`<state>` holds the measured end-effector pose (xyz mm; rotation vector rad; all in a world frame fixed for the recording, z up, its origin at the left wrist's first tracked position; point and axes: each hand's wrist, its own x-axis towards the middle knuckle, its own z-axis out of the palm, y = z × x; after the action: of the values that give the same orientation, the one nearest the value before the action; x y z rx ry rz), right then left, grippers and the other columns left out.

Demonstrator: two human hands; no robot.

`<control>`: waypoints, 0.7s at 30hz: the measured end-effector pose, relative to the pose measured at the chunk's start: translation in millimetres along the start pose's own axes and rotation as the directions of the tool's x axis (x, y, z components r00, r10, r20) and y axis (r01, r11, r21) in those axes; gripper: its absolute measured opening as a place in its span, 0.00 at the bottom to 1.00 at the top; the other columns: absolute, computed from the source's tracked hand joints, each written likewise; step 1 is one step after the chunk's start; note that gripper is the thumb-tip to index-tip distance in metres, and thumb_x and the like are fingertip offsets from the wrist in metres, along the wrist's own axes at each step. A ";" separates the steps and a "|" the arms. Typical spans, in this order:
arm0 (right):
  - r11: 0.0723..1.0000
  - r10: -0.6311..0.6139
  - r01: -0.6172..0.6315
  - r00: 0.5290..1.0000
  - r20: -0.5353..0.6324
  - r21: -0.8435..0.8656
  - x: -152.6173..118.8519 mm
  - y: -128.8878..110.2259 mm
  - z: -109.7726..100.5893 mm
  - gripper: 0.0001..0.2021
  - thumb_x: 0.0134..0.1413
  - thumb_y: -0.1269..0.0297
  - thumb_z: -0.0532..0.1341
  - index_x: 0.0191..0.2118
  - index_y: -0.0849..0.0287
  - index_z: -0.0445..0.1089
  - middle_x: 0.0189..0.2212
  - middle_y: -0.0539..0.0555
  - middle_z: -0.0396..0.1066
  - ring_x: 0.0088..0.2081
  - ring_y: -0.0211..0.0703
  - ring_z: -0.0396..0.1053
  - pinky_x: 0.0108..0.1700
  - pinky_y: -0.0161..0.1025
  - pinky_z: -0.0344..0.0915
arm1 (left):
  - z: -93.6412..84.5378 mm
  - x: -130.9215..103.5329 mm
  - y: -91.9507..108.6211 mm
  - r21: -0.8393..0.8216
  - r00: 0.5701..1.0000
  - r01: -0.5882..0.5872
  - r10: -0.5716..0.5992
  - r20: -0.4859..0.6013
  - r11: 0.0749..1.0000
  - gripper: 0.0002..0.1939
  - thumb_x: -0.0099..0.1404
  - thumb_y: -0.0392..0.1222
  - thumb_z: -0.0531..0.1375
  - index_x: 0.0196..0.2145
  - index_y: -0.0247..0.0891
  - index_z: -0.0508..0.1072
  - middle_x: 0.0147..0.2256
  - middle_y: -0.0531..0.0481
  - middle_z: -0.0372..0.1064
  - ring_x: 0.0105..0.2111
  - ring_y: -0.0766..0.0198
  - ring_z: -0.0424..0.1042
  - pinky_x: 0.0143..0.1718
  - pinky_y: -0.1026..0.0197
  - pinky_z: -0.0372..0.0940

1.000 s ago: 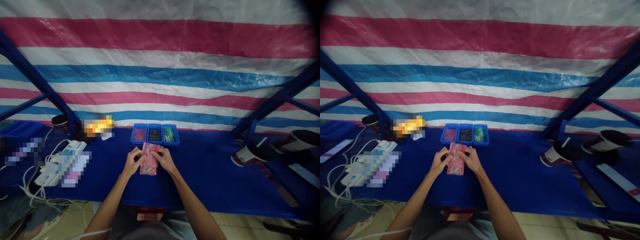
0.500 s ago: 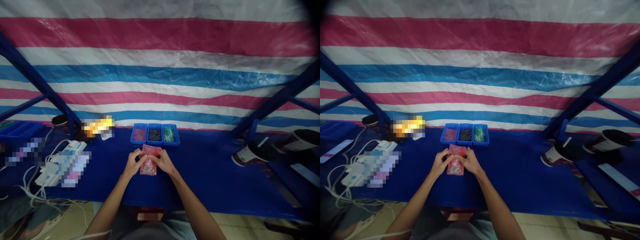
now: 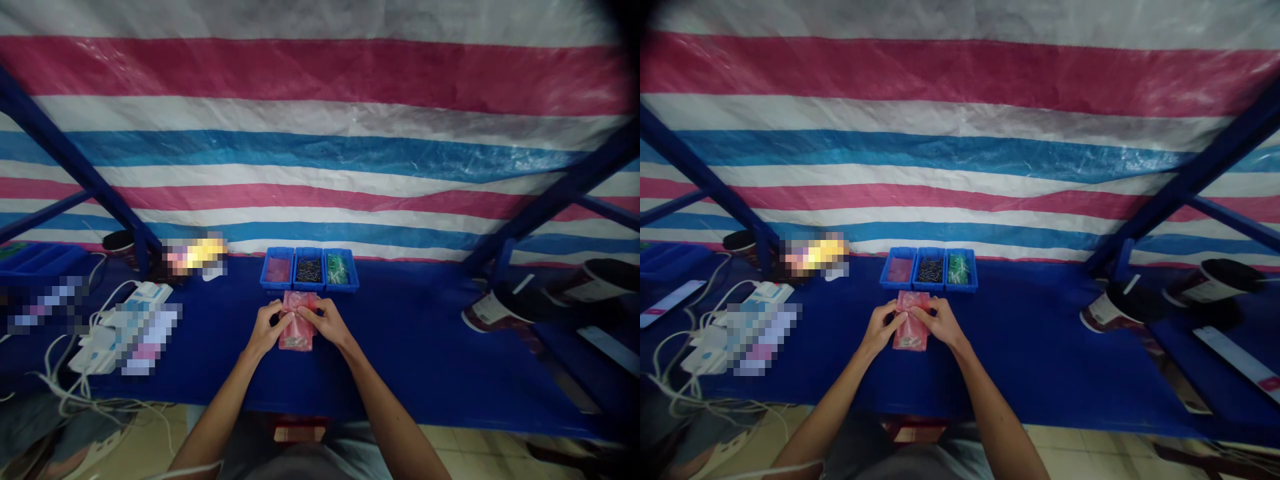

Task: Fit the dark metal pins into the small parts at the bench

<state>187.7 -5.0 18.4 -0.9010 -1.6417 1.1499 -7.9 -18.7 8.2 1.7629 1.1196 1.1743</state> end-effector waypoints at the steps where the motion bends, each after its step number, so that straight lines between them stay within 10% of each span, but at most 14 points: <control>1: 1.000 0.003 -0.003 1.000 0.010 0.008 -0.1 0.1 0.0 0.18 0.58 0.52 0.63 0.24 0.61 0.74 0.22 0.49 0.71 0.26 0.39 0.65 0.35 0.35 0.61 | 0.0 0.0 -0.1 -0.008 1.000 0.006 -0.006 -0.004 1.000 0.18 0.66 0.51 0.60 0.27 0.34 0.73 0.26 0.49 0.66 0.31 0.61 0.64 0.36 0.61 0.59; 15: 0.998 0.044 -0.040 0.997 -0.069 0.055 0.3 3.2 1.5 0.16 0.55 0.50 0.66 0.30 0.60 0.77 0.24 0.51 0.71 0.26 0.39 0.64 0.29 0.34 0.62 | 1.2 0.6 -4.0 -0.005 0.997 0.040 -0.041 -0.062 0.999 0.17 0.66 0.50 0.61 0.25 0.34 0.71 0.25 0.52 0.63 0.28 0.65 0.62 0.33 0.63 0.57; 21: 0.999 0.031 -0.022 0.976 -0.215 0.044 2.1 5.5 -2.9 0.13 0.56 0.53 0.65 0.34 0.59 0.77 0.29 0.52 0.73 0.30 0.40 0.67 0.34 0.35 0.63 | -32.0 37.4 -16.4 0.076 0.920 0.064 -0.029 -0.390 0.995 0.16 0.65 0.52 0.61 0.28 0.36 0.72 0.26 0.53 0.63 0.29 0.64 0.64 0.32 0.63 0.59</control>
<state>190.1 -0.6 14.2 -0.9875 -1.4293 1.0602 -34.7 25.1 15.2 1.5944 1.4540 1.5096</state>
